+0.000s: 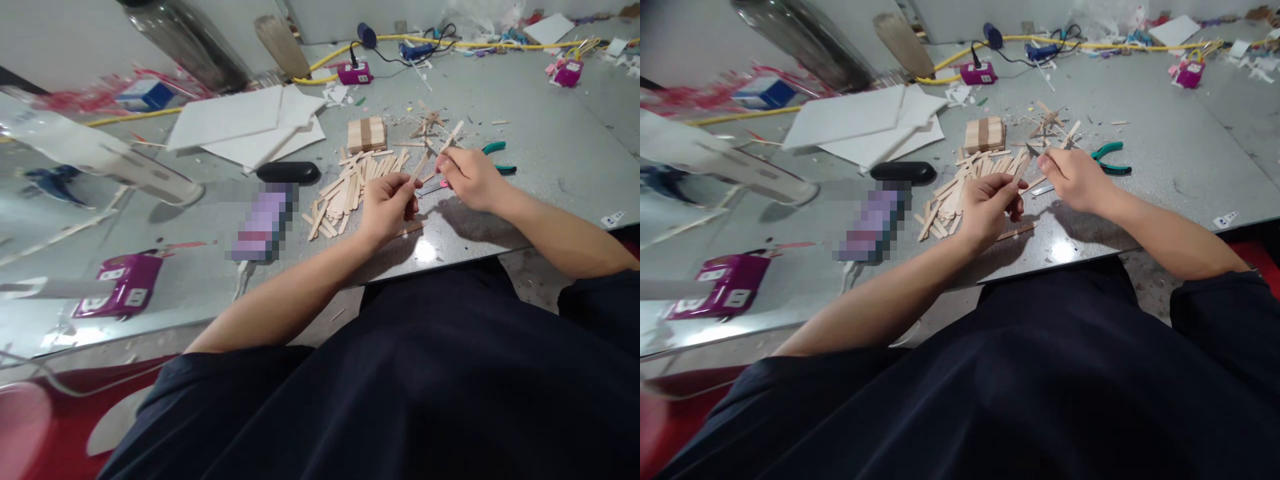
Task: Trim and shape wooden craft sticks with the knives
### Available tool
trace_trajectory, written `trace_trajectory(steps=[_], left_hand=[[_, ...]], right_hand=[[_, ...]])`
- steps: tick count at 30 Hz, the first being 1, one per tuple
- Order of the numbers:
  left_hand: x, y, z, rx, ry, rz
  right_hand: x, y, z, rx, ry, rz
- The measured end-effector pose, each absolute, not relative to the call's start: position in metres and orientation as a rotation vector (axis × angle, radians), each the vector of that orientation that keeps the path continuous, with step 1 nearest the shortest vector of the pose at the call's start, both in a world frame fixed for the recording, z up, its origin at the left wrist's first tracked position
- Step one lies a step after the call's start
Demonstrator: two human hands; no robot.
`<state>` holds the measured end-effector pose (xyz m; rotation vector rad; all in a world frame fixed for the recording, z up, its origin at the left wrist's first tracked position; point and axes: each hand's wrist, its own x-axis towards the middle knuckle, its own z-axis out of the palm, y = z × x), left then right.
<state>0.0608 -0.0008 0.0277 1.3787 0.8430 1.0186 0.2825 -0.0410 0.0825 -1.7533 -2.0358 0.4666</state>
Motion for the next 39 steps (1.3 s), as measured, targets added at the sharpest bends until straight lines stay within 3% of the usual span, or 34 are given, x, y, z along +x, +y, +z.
trace_trajectory(steps=[3, 6, 12, 19, 26, 39], left_hand=[[0.062, 0.001, 0.027, 1.393, 0.874, 1.046], [0.062, 0.002, 0.025, 1.433, 0.898, 1.077], [0.056, 0.010, 0.016, 1.650, 0.927, 1.094], [0.052, 0.026, 0.009, 2.067, 1.100, 0.811], [0.052, 0.030, 0.000, 2.295, 1.216, 0.672], [0.055, 0.036, -0.001, 2.298, 1.275, 0.580]], right_hand=[[0.282, -0.044, 0.083, -1.534, -1.915, 0.956], [0.281, -0.046, 0.080, -1.435, -1.898, 1.110], [0.277, -0.046, 0.084, -1.636, -1.958, 0.997], [0.272, -0.043, 0.083, -1.969, -2.108, 0.837], [0.266, -0.040, 0.082, -2.003, -2.300, 0.635], [0.262, -0.024, 0.087, -2.075, -2.486, 0.678]])
